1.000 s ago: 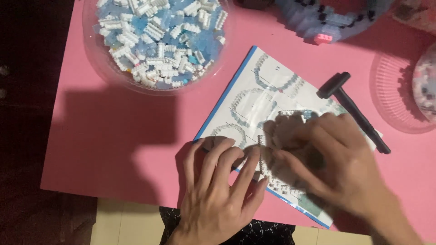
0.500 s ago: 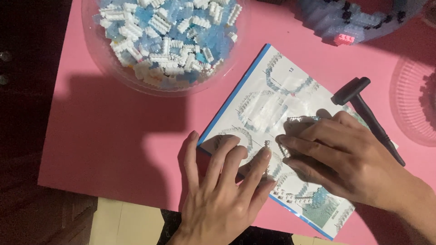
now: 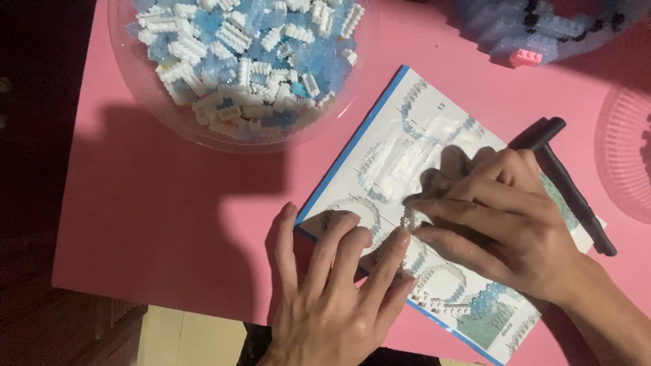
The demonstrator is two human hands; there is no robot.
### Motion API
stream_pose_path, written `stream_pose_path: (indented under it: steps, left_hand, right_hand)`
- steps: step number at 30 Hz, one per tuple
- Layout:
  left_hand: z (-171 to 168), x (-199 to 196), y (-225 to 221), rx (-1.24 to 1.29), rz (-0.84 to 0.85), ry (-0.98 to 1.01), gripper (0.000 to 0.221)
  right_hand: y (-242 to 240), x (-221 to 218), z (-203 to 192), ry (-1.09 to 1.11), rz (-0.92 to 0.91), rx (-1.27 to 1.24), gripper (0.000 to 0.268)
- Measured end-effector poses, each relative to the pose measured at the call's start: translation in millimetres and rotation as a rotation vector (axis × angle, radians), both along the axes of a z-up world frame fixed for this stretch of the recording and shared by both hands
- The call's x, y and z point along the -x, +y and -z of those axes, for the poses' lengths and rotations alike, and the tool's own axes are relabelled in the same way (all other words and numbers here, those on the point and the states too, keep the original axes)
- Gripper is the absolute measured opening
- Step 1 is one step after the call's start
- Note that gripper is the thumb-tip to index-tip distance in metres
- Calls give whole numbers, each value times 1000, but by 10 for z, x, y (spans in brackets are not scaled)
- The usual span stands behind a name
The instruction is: Assembling a toy structure by placing small plastic blocks on a template and hammering them together.
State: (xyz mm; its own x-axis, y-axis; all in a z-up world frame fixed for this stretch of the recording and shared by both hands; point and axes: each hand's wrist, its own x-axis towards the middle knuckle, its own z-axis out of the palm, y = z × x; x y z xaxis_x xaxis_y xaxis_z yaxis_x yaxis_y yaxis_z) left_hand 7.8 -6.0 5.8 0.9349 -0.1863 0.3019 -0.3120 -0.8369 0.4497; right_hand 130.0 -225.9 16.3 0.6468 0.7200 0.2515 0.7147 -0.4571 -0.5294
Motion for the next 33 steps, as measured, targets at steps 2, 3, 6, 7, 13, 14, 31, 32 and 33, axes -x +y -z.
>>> stream_pose_path:
  steps: [2, 3, 6, 7, 13, 14, 31, 32, 33]
  left_hand:
    - [8, -3, 5, -3, 5, 6, 46]
    - [13, 0, 4, -9, 12, 11, 47]
    - [12, 13, 0, -1, 9, 22, 46]
    - [12, 12, 2, -2, 9, 23, 46]
    - [19, 3, -4, -2, 12, 25, 46]
    - [18, 2, -4, 0, 13, 33, 45]
    - [-6, -9, 5, 14, 18, 42, 43]
    - [-6, -5, 4, 17, 20, 48, 44]
    - [-6, -1, 5, 20, 22, 54, 44]
  right_hand:
    - [-2, -7, 11, 12, 12, 14, 43]
    - [-4, -3, 15, 23, 26, 27, 43]
    - [13, 3, 10, 54, 22, 6, 44]
    - [22, 2, 6, 55, 22, 5, 44]
    - [21, -5, 4, 50, 17, 4, 44]
    - [24, -9, 7, 54, 15, -1, 43]
    - [49, -23, -23, 56, -7, -8, 42]
    - [49, -27, -27, 68, -2, -10, 42]
    - [51, -25, -32, 80, 4, -12, 42]
